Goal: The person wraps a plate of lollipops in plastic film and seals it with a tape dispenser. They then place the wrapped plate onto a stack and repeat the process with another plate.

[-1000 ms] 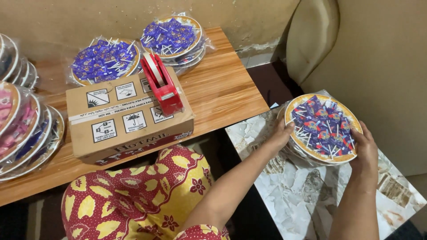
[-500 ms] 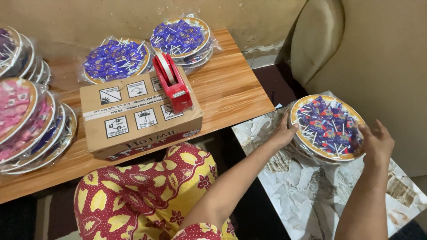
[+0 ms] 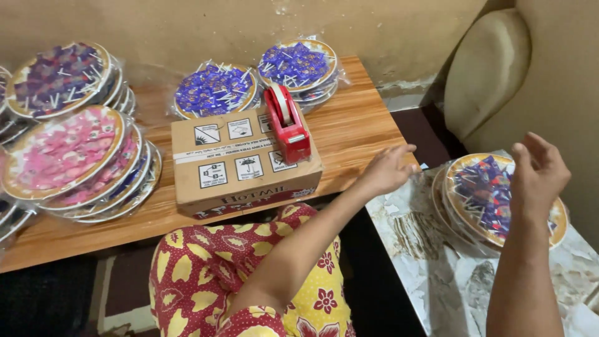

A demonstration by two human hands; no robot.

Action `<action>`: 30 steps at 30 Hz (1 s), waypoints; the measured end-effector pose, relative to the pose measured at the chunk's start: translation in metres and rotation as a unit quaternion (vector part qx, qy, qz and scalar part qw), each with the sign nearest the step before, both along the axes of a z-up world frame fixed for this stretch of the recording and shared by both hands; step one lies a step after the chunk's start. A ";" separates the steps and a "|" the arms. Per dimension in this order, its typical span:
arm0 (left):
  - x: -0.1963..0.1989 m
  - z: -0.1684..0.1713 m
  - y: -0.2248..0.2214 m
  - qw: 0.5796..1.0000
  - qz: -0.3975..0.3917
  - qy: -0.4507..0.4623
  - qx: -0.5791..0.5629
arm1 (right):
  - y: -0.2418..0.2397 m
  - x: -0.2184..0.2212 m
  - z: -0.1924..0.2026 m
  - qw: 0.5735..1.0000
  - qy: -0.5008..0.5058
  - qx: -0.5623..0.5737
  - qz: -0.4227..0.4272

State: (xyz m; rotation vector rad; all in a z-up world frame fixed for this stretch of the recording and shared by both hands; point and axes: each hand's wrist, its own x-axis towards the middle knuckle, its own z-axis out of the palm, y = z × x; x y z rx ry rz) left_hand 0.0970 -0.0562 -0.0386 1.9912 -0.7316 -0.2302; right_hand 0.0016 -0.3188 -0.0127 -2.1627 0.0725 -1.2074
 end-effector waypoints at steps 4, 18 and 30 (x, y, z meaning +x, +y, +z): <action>0.044 0.051 0.056 0.999 0.031 -0.033 -0.016 | 0.078 0.045 0.032 0.992 0.052 0.068 0.094; 0.223 0.042 0.237 0.954 0.278 -0.023 -0.110 | 0.191 0.221 0.000 0.902 0.213 0.259 0.271; 0.337 -0.098 0.251 0.923 0.364 0.102 -0.063 | 0.194 0.363 -0.096 0.852 0.265 0.371 0.255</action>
